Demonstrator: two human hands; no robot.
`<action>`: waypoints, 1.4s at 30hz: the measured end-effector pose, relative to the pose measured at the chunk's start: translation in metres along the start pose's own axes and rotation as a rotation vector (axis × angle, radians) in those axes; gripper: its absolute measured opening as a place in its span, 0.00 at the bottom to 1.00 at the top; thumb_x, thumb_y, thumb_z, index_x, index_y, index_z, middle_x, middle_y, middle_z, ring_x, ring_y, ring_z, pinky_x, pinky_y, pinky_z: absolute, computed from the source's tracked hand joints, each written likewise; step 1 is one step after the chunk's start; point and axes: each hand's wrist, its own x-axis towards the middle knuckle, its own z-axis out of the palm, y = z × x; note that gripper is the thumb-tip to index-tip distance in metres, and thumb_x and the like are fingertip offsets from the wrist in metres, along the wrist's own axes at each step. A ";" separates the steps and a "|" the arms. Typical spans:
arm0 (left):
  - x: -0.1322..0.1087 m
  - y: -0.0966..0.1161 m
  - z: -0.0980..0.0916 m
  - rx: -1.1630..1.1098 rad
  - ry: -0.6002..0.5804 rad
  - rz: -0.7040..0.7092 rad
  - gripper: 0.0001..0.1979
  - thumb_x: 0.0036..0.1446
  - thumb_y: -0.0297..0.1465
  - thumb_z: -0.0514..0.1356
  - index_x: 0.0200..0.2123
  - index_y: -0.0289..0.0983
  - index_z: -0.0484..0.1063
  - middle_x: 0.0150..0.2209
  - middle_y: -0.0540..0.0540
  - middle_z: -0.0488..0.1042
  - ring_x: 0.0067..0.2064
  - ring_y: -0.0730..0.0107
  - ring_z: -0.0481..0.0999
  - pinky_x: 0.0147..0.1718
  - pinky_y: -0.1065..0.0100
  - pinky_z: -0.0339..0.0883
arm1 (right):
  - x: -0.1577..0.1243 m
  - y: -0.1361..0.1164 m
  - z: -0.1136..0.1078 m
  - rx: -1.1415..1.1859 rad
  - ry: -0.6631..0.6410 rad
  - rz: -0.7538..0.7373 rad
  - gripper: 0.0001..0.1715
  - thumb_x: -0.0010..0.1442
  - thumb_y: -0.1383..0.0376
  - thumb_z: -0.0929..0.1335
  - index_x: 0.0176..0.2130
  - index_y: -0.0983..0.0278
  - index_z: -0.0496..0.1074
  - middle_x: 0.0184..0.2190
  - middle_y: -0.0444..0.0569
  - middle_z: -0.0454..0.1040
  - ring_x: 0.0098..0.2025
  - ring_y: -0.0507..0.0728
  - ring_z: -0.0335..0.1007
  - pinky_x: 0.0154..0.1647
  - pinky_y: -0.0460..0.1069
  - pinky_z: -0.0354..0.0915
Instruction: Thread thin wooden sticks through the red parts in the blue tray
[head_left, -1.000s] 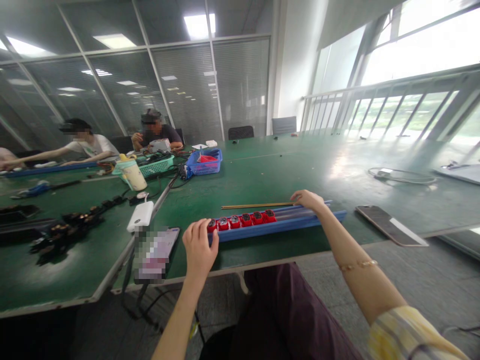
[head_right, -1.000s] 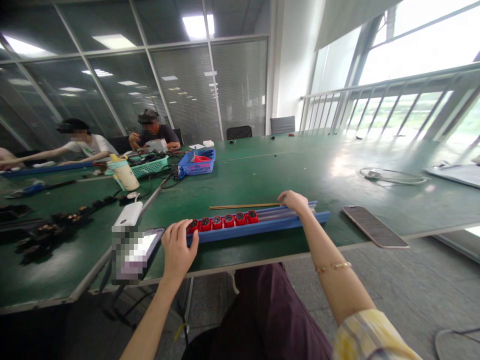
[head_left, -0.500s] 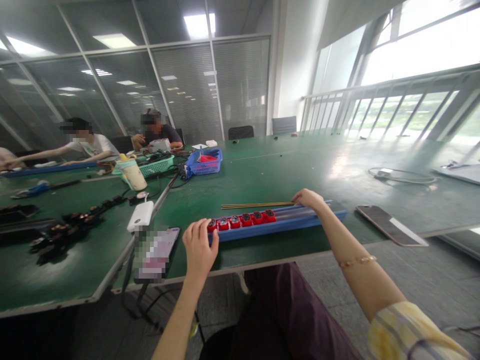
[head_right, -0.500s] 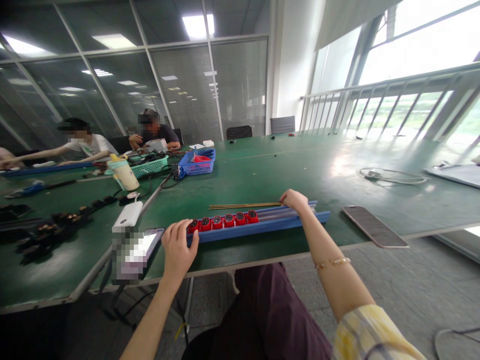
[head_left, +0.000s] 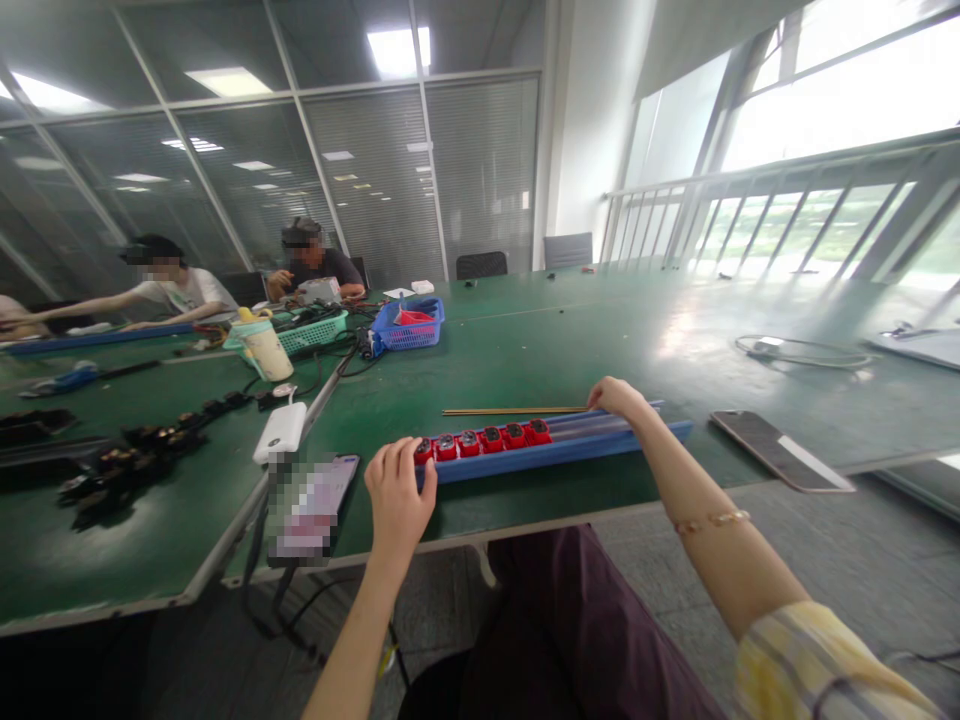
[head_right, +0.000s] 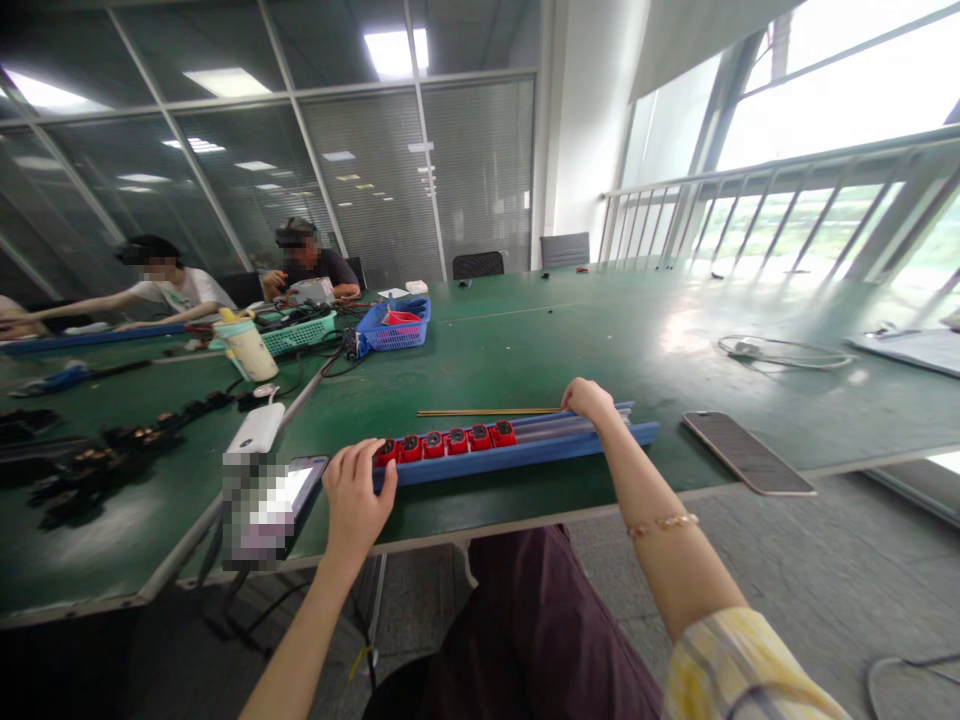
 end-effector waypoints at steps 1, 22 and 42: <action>0.000 0.000 0.000 0.000 0.000 0.001 0.16 0.63 0.35 0.56 0.52 0.35 0.69 0.51 0.38 0.74 0.54 0.53 0.66 0.56 0.53 0.58 | 0.001 0.000 0.000 -0.010 -0.010 -0.006 0.10 0.50 0.70 0.72 0.33 0.60 0.84 0.30 0.50 0.82 0.36 0.56 0.78 0.38 0.44 0.69; 0.000 0.001 -0.002 -0.014 -0.013 -0.013 0.17 0.63 0.35 0.55 0.52 0.36 0.69 0.51 0.38 0.73 0.55 0.53 0.66 0.57 0.53 0.57 | -0.001 -0.006 -0.004 -0.019 -0.099 -0.145 0.18 0.49 0.78 0.66 0.33 0.65 0.83 0.33 0.51 0.82 0.38 0.57 0.78 0.37 0.44 0.67; 0.000 0.002 -0.002 -0.006 -0.017 -0.009 0.17 0.63 0.35 0.55 0.52 0.36 0.69 0.51 0.38 0.73 0.55 0.53 0.66 0.57 0.54 0.57 | -0.006 0.012 0.008 0.226 0.067 -0.313 0.13 0.59 0.67 0.63 0.41 0.64 0.75 0.30 0.47 0.79 0.34 0.54 0.72 0.38 0.45 0.63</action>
